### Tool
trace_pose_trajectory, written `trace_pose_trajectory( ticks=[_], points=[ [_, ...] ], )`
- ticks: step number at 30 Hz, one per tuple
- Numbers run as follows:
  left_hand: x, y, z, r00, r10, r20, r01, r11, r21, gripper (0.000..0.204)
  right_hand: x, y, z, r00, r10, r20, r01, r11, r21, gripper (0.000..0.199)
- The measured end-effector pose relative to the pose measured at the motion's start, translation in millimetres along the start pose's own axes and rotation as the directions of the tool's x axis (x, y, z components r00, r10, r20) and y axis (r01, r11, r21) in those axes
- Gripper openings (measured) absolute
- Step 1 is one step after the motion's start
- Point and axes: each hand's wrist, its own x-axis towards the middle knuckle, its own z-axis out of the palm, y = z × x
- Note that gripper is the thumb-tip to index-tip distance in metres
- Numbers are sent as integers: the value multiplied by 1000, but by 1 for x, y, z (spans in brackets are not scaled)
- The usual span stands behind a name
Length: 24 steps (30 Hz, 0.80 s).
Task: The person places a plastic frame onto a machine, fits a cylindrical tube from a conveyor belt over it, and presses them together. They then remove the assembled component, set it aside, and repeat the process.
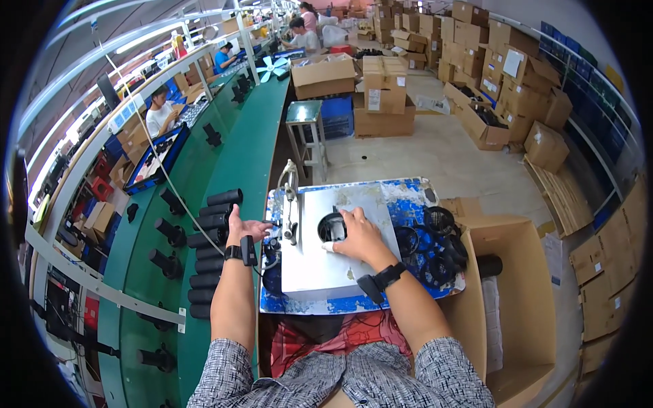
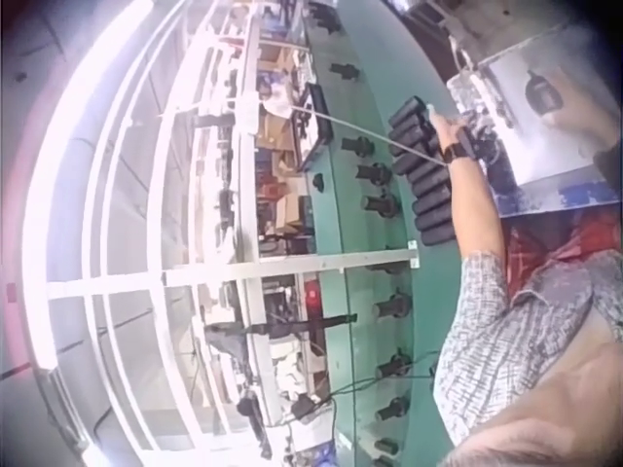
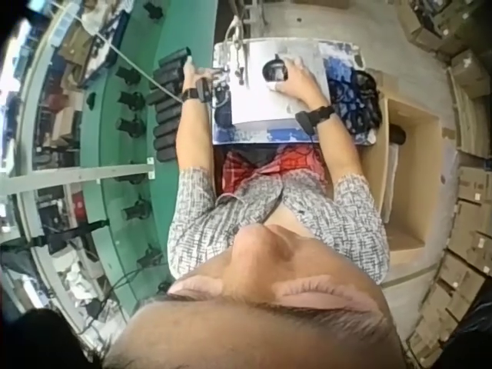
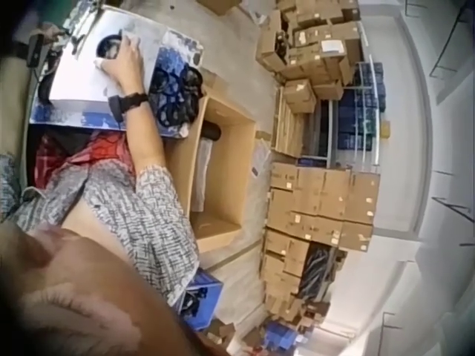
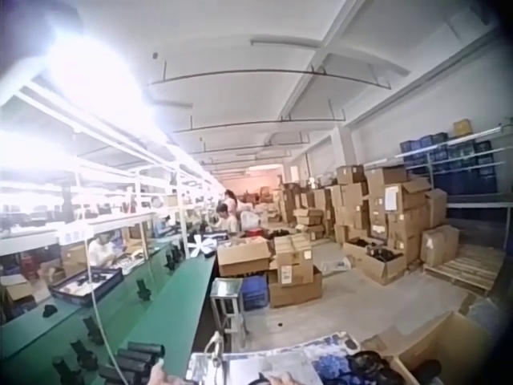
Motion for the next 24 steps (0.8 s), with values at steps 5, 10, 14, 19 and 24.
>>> trace_pose_trajectory(
  ticks=[5, 10, 14, 19, 24],
  points=[
    [-38, -60, -22, 564, 824, -59, -731, 532, 428, 59, 9, -3, -1, 999, -37, 22, 37, 999, 20, 107],
    [-143, -139, 112, 324, 472, 820, -747, -404, 528, 27, 55, 52, -3, 991, -118, 67, 119, 993, -11, 57],
    [-108, -153, 108, 420, 342, 841, -636, -549, 541, 29, 62, -6, 2, 998, 9, 68, 9, 966, -259, 49],
    [-95, -156, 106, 510, 279, 814, -565, -605, 562, 24, 57, 2, 15, 998, 52, -33, -58, 975, -215, 31],
    [-87, -164, 106, 531, 340, 776, -572, -532, 624, 23, 67, 24, 26, 987, 20, -158, -24, 999, -21, 23]
  ],
)
